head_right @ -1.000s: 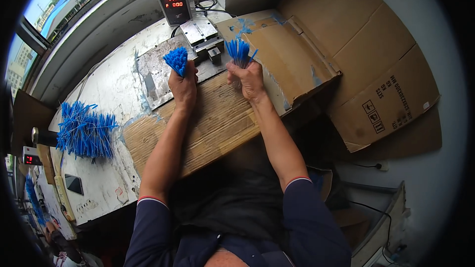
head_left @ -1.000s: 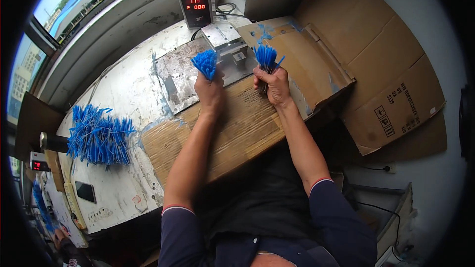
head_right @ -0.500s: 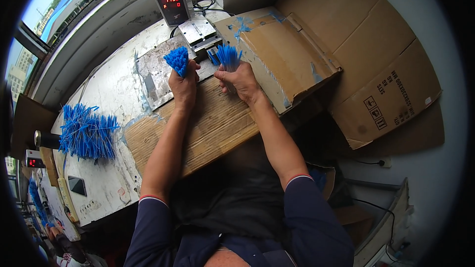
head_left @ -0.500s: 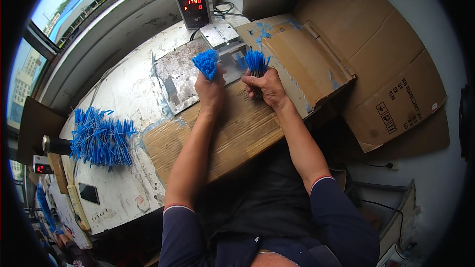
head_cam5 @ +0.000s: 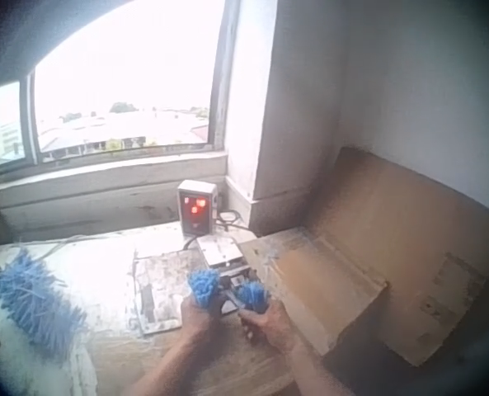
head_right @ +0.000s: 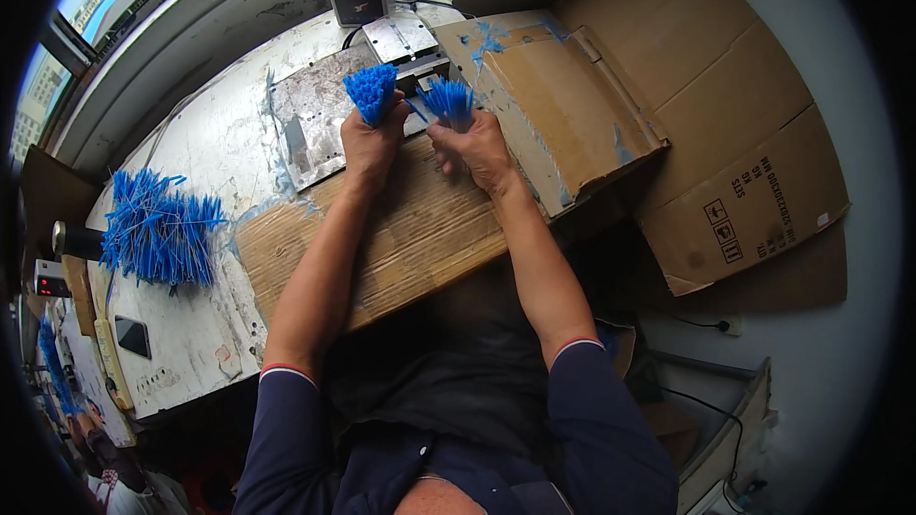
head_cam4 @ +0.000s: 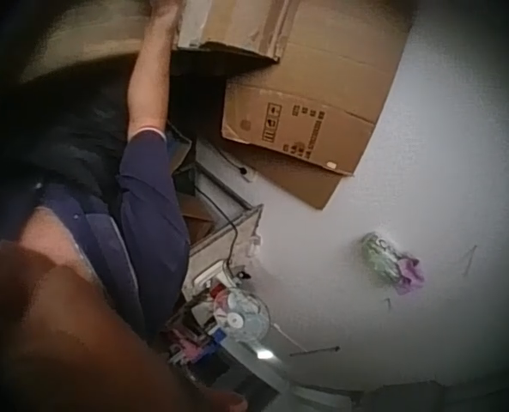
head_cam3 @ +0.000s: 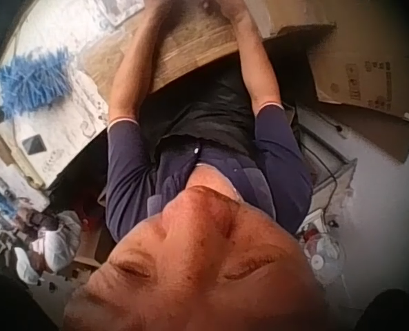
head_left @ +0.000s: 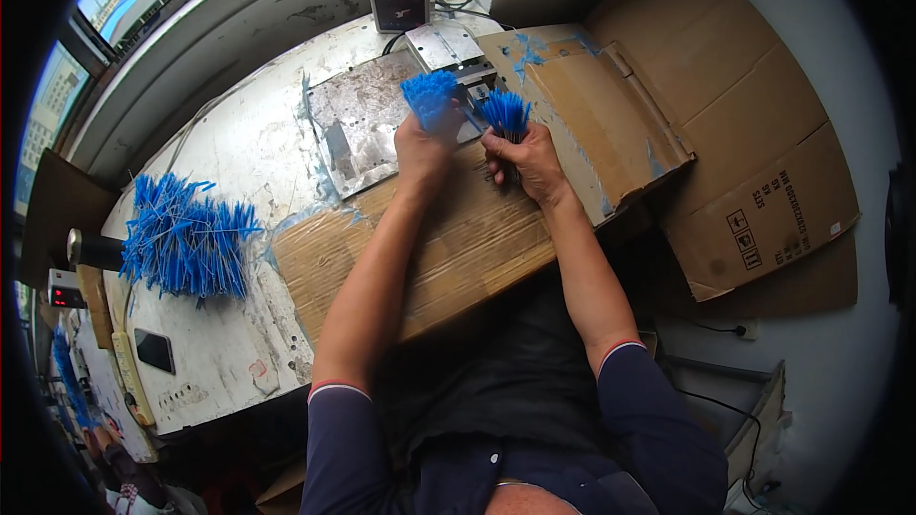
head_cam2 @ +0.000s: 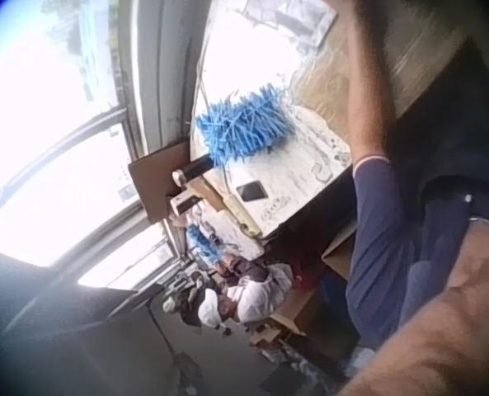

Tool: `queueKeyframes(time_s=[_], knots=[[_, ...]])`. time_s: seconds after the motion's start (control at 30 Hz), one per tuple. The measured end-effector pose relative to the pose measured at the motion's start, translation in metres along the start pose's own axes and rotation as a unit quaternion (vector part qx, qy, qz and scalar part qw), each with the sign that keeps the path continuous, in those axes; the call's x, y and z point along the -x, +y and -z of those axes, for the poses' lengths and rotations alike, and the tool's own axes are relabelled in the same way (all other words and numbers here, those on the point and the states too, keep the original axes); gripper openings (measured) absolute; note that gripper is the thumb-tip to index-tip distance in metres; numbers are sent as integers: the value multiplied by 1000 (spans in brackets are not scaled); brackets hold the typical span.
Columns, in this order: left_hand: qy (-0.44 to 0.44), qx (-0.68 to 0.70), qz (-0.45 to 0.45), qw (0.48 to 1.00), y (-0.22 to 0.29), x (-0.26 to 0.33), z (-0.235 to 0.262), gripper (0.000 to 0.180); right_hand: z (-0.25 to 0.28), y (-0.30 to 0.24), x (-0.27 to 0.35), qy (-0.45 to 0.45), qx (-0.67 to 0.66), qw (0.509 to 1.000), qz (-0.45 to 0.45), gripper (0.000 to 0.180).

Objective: Assembling blue wire brushes and securing components using a specialized workstation machine.

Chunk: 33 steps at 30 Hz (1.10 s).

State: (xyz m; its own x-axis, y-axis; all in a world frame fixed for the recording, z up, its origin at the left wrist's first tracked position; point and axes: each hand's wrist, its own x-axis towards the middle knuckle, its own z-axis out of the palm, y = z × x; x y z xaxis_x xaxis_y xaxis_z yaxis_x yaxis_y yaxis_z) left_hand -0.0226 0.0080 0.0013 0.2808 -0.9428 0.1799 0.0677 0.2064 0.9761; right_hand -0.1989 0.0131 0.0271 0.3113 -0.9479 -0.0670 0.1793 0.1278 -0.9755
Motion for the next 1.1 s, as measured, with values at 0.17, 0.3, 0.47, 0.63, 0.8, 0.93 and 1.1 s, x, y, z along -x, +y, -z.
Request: queueKeyframes(time_s=[0.17, 0.3, 0.47, 0.63, 0.8, 0.93, 1.1], knots=[[-2, -14, 0, 1000, 0, 1, 3, 20, -4, -1, 6, 26, -21, 999, 24, 15], [1, -52, -19, 998, -3, -1, 0, 17, 0, 1, 0, 12, -5, 1000, 20, 15], [158, 30, -60, 985, 2, -2, 3, 13, -12, 4, -14, 98, -15, 995, 14, 15], [163, 78, -77, 980, -10, -11, 8, 15, -27, 6, -30, 157, 28, 986, 49, 16], [168, 50, -90, 980, -9, -9, 5, 12, -30, 11, -37, 192, 62, 978, 54, 15], [172, 39, -89, 980, -10, -9, 8, 16, -32, 11, -37, 209, 59, 975, 57, 12], [184, -2, -120, 976, -14, -11, 9, 16, -32, 12, -38, 213, 55, 974, 58, 13]])
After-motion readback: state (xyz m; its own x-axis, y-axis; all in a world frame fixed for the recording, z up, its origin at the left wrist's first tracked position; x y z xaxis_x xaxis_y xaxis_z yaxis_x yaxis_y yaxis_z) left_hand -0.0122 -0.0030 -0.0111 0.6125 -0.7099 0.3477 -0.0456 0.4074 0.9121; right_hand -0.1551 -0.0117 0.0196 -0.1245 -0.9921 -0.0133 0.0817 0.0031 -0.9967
